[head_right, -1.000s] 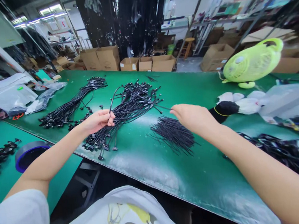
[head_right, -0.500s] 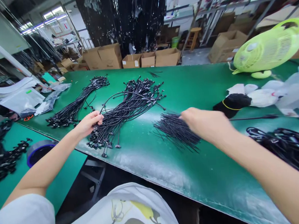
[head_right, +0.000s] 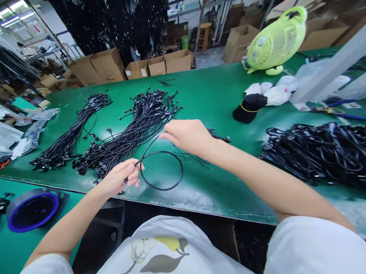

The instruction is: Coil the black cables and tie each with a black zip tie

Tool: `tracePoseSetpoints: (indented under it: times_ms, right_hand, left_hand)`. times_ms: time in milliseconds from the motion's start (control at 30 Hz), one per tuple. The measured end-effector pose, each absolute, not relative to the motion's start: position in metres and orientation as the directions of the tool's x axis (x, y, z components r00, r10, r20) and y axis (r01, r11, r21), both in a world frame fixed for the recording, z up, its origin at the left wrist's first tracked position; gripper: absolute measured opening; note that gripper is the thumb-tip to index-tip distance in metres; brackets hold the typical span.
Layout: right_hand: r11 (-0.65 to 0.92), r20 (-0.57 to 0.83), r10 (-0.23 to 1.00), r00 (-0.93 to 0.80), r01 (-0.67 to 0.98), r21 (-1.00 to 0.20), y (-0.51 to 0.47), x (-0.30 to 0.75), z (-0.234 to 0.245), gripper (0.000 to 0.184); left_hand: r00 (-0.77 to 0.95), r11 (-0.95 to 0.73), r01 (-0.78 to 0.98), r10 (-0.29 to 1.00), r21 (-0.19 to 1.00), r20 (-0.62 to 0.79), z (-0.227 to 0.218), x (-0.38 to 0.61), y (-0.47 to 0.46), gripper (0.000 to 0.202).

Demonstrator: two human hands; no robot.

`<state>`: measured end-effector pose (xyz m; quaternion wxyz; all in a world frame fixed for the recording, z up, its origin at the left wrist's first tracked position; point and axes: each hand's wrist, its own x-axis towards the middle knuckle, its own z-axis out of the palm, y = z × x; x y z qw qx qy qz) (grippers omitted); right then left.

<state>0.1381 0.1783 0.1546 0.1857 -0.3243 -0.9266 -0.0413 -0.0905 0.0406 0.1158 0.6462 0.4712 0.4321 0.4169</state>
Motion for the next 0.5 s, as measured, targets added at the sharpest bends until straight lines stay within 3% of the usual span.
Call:
tracePoseSetpoints:
  times_ms: [67, 167, 367, 500]
  right_hand:
    - [0.771, 0.41, 0.602, -0.686, 0.633, -0.073, 0.184, 0.148, 0.15, 0.037]
    - [0.813, 0.431, 0.559, -0.708, 0.571, -0.115, 0.178, 0.153, 0.142, 0.04]
    - [0.826, 0.462, 0.538, -0.705, 0.549, -0.126, 0.16, 0.133, 0.139, 0.04]
    - [0.803, 0.454, 0.584, -0.673, 0.562, -0.199, 0.17, 0.127, 0.145, 0.033]
  left_hand:
    - [0.301, 0.3, -0.188, 0.924, 0.935, -0.236, 0.117, -0.094, 0.041, 0.031]
    - [0.207, 0.31, -0.216, 0.941, 0.926, -0.267, 0.113, -0.092, 0.046, 0.033]
    - [0.085, 0.072, 0.013, 0.994, 0.997, -0.073, 0.1, -0.074, 0.056, 0.027]
    - [0.19, 0.136, -0.188, 0.977, 0.973, -0.1, 0.1, -0.068, 0.052, 0.029]
